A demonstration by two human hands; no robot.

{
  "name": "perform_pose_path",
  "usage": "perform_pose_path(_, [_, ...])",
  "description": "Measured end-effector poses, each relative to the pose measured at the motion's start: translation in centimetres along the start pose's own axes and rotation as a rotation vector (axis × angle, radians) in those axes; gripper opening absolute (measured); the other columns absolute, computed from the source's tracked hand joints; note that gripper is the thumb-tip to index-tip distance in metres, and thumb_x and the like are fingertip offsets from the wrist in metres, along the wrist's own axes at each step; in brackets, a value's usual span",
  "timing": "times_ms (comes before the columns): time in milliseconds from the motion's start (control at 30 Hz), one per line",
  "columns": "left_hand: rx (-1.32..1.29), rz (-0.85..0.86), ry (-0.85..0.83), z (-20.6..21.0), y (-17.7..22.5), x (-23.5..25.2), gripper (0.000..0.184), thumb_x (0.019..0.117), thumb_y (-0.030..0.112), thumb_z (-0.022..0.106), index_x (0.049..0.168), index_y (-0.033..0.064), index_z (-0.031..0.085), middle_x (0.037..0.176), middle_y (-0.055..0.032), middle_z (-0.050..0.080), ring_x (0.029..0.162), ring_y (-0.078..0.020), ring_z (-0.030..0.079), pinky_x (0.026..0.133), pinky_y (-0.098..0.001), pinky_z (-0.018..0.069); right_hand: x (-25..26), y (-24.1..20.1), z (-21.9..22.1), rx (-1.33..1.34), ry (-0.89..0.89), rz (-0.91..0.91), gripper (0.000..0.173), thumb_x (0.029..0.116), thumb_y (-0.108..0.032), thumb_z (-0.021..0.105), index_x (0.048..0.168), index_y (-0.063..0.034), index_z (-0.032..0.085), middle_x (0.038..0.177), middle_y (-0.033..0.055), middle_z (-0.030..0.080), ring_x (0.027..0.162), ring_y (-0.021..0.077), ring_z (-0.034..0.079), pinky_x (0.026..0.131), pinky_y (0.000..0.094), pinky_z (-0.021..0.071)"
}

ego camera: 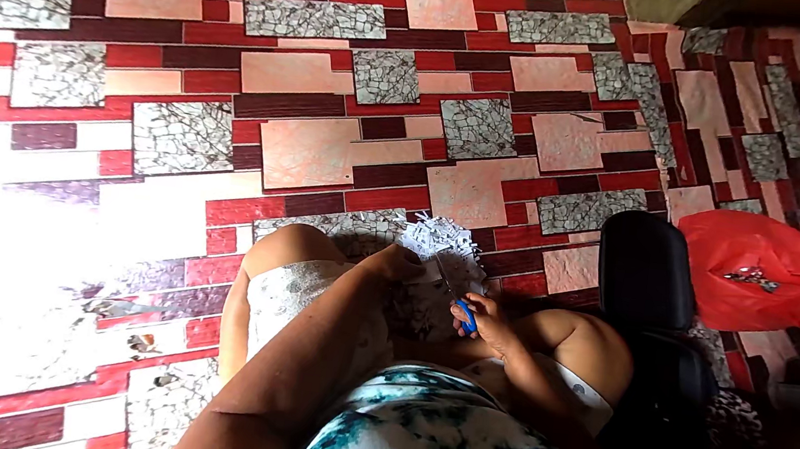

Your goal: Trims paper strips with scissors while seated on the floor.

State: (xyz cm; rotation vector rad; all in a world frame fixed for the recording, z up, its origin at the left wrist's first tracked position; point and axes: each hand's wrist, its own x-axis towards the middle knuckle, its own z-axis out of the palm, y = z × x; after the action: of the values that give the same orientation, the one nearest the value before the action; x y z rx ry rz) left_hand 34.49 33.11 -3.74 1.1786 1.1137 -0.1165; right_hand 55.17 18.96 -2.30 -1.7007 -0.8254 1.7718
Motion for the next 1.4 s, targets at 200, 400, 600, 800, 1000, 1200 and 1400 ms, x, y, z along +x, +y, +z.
perform_pose_path(200, [-0.077,0.023,0.012,0.29,-0.38,0.32,0.019,0.1022,0.016,0.064,0.109,-0.0013,0.066,0.086,-0.0064,0.064,0.069,-0.0072,0.058,0.066,-0.0243,0.052,0.02,0.0,-0.1,0.027,-0.05,-0.003,0.017,0.0997,-0.016,0.062,0.109,-0.0025,0.06,0.073,-0.0008,0.067,0.059,0.0043,0.061,0.05,0.0168,0.0457])
perform_pose_path(400, [-0.009,0.056,-0.003,0.35,0.01,0.03,0.02,0.1029,0.017,0.063,0.108,-0.0012,0.067,0.088,-0.0078,0.066,0.07,-0.0085,0.058,0.067,-0.0271,0.0519,0.0,-0.01,0.15,0.01,-0.016,-0.01,0.02,0.0985,-0.014,0.065,0.113,-0.0012,0.06,0.073,-0.001,0.066,0.059,0.0047,0.061,0.052,0.0179,0.0473])
perform_pose_path(600, [-0.021,0.054,-0.009,0.26,-0.07,0.1,0.018,0.1025,0.017,0.064,0.107,-0.0004,0.067,0.085,-0.007,0.066,0.066,-0.0081,0.058,0.063,-0.0255,0.0507,0.11,0.07,0.23,0.013,0.001,-0.034,0.019,0.0969,-0.01,0.066,0.111,-0.0001,0.061,0.074,-0.0012,0.066,0.059,0.0042,0.061,0.053,0.018,0.0495])
perform_pose_path(800, [-0.056,0.049,-0.019,0.19,-0.11,0.18,0.018,0.1029,0.016,0.063,0.105,-0.0012,0.067,0.081,-0.0059,0.066,0.062,-0.0061,0.058,0.059,-0.0222,0.0499,-0.11,-0.21,0.34,-0.033,0.019,-0.044,0.018,0.0952,-0.005,0.068,0.11,0.0017,0.062,0.076,-0.0007,0.066,0.06,0.0037,0.062,0.056,0.0184,0.0526])
perform_pose_path(1000, [-0.075,0.046,-0.011,0.35,0.02,0.03,0.018,0.1028,0.015,0.063,0.105,-0.002,0.066,0.081,-0.0061,0.065,0.063,-0.0062,0.059,0.06,-0.0218,0.0504,-0.2,-0.16,0.24,-0.023,0.019,-0.051,0.017,0.094,-0.004,0.069,0.109,0.0024,0.063,0.074,-0.001,0.065,0.057,0.0033,0.06,0.055,0.0178,0.0518])
perform_pose_path(1200, [-0.055,0.046,0.001,0.35,0.05,0.02,0.019,0.1036,0.015,0.062,0.107,-0.0026,0.066,0.082,-0.0074,0.065,0.064,-0.0071,0.058,0.061,-0.0233,0.0503,0.03,-0.13,0.15,0.054,0.04,-0.021,0.014,0.0989,-0.011,0.064,0.108,-0.0003,0.061,0.07,-0.0002,0.066,0.056,0.0049,0.061,0.05,0.0179,0.0483])
perform_pose_path(1400, [-0.111,0.071,0.05,0.62,-0.19,0.04,0.017,0.1035,0.015,0.062,0.107,-0.0012,0.065,0.082,-0.006,0.063,0.063,-0.0071,0.056,0.059,-0.023,0.0497,-0.1,-0.3,0.22,-0.005,-0.038,0.004,0.019,0.0996,-0.016,0.063,0.111,-0.0016,0.06,0.075,-0.0006,0.066,0.061,0.0047,0.061,0.053,0.0178,0.0464])
